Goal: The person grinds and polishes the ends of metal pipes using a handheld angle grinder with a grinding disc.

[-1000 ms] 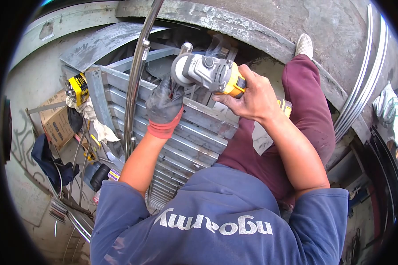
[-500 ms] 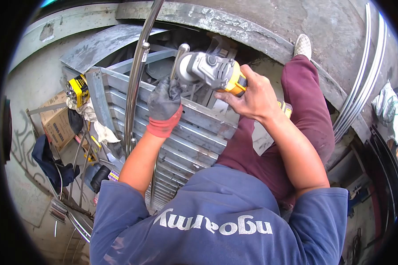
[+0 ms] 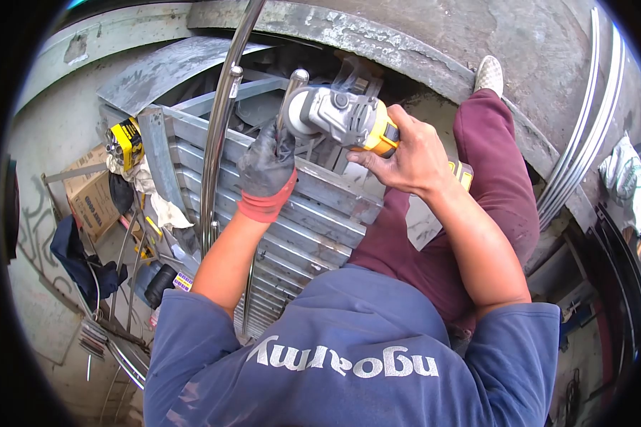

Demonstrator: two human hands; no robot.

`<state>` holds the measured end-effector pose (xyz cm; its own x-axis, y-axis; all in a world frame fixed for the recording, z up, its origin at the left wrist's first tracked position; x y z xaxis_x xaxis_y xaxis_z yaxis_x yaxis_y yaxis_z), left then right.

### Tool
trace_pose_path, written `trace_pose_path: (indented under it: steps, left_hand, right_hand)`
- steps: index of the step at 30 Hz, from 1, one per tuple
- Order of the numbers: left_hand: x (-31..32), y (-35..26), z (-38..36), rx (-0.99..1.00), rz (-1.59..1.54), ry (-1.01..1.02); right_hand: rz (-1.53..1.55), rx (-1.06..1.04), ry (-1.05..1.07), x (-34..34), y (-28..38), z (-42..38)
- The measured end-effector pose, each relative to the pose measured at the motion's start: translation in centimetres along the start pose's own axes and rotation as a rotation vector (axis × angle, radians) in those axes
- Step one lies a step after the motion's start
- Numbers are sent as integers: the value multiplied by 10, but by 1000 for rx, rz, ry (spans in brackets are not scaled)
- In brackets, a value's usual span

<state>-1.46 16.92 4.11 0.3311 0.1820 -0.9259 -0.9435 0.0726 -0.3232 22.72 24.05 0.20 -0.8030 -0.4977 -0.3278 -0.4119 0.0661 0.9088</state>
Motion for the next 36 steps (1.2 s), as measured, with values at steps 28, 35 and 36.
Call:
trace_pose_path:
  steps: [28,35,36]
  left_hand:
    - [1,-5,-4,22,72,27]
    - [0,-7,0,39,-7,4]
    - [1,-5,-3,32,6,9]
  right_hand:
    - [60,19,-59,-10,1,4]
    - [3,-9,-12,-7,-1,1]
    - [64,-5,-44,-8,0,2]
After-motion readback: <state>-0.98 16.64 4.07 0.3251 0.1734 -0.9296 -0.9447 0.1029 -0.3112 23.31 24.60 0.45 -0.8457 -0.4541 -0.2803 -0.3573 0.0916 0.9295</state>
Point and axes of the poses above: each hand's wrist, its own z-axis towards the middle knuckle, its own x-axis out of the palm, y = z × x, the point moved 8 cm from there along z, towards the middle knuckle, and after that the axes turned 8 degrees about x, right-handed, at the moved point
